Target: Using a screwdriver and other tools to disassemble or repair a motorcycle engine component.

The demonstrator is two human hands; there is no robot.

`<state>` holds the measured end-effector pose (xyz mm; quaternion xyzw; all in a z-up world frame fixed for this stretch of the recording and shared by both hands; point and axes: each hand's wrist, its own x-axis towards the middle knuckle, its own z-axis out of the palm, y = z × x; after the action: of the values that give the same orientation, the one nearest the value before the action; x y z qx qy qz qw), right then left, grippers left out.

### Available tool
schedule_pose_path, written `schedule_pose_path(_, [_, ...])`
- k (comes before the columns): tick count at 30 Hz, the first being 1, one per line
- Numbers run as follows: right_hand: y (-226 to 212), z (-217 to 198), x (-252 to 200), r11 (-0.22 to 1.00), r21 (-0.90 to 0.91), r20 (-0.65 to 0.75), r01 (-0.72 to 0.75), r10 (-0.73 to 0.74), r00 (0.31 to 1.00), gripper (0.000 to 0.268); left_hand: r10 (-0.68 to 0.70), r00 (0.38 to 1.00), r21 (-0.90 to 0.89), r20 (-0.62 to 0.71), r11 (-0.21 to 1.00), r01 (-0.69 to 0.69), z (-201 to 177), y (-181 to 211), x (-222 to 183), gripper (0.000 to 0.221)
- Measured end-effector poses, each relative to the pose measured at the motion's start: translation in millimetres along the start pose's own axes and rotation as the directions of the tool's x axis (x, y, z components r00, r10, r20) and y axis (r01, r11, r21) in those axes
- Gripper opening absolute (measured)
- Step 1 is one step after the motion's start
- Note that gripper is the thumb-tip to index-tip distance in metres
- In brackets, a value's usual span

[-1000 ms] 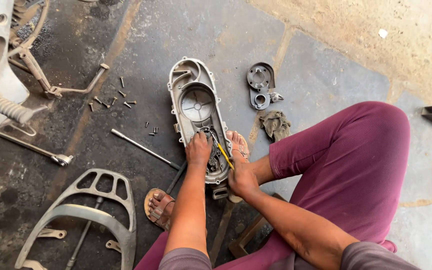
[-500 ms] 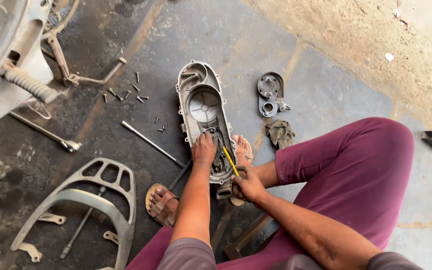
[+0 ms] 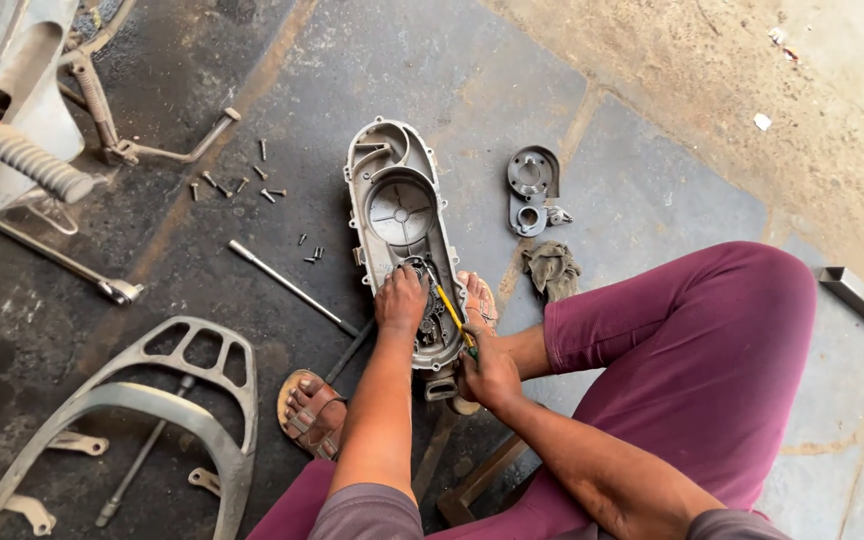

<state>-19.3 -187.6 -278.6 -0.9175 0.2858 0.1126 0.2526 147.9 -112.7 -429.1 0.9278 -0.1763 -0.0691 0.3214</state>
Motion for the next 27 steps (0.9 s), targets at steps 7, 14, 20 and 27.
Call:
schedule_pose_path(7, [15.4, -21.1, 32.7, 0.993, -0.010, 0.069, 0.116, -0.115, 0.991, 0.045, 0.018, 0.996, 0.024, -0.085, 1.000, -0.016, 10.0, -4.2, -4.8, 0.042])
schedule_pose_path(14, [-61.8, -105.0, 103.2, 0.894, -0.347, 0.381, 0.282, -0.141, 0.914, 0.038, 0.031, 0.990, 0.051, -0.139, 0.998, -0.024, 17.4, -2.9, 0.2, 0.038])
schedule_pose_path(20, [-149.6, -86.5, 141.5, 0.476, -0.655, 0.566, 0.587, -0.206, 0.798, 0.017, 0.003, 0.980, 0.064, -0.197, 0.998, 0.009, 16.5, -2.5, -2.5, 0.038])
schedule_pose_path(27, [-230.5, -80.8, 185.9, 0.168, -0.632, 0.759, 0.756, -0.062, 0.648, 0.012, -0.013, 0.988, 0.037, -0.152, 0.999, 0.019, 18.1, -0.5, -4.3, 0.043])
